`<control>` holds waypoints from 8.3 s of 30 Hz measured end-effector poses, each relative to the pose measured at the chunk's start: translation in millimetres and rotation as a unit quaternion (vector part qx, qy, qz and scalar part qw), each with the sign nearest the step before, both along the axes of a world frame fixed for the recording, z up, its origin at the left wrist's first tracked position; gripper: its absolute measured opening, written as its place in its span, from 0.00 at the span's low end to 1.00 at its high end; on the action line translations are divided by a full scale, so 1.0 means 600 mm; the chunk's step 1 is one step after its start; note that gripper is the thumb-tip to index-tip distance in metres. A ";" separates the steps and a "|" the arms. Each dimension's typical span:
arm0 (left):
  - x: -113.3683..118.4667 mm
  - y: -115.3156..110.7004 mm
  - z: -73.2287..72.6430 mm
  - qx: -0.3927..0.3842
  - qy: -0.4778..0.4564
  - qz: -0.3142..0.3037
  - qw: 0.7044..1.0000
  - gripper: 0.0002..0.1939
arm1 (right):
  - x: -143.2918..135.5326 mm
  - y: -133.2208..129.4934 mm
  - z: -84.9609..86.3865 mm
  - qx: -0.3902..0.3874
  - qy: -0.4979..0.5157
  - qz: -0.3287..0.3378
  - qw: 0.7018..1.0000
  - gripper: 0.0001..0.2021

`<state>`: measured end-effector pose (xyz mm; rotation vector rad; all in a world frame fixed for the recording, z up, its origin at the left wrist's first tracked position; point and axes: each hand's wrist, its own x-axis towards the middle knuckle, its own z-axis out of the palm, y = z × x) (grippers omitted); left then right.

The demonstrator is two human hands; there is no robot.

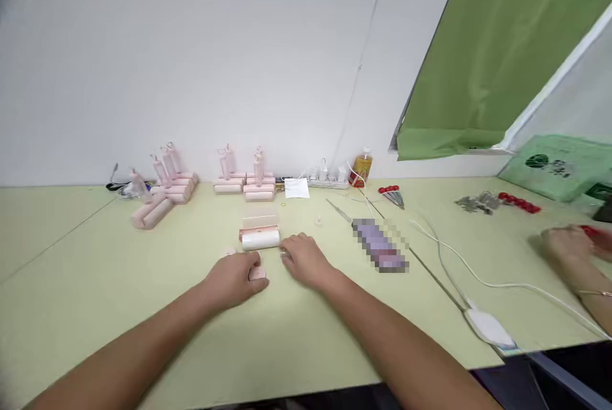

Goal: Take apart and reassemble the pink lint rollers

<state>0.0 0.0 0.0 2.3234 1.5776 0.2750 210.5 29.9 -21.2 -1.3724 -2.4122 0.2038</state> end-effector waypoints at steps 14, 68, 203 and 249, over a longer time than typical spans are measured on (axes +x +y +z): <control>-0.063 0.056 0.017 0.011 -0.251 0.146 0.957 0.15 | -0.016 -0.010 0.009 -0.041 0.168 -0.014 0.985 0.19; -0.046 0.038 0.000 0.024 -0.329 0.024 0.944 0.18 | -0.007 0.006 0.017 -0.113 0.601 -0.079 0.787 0.11; -0.061 0.023 0.041 -0.035 -0.407 -0.046 0.912 0.17 | -0.017 -0.047 0.046 -0.202 0.266 0.068 0.940 0.21; -0.037 0.005 0.007 0.138 -0.331 -0.177 0.917 0.32 | -0.019 -0.059 0.050 -0.294 0.367 0.127 0.873 0.41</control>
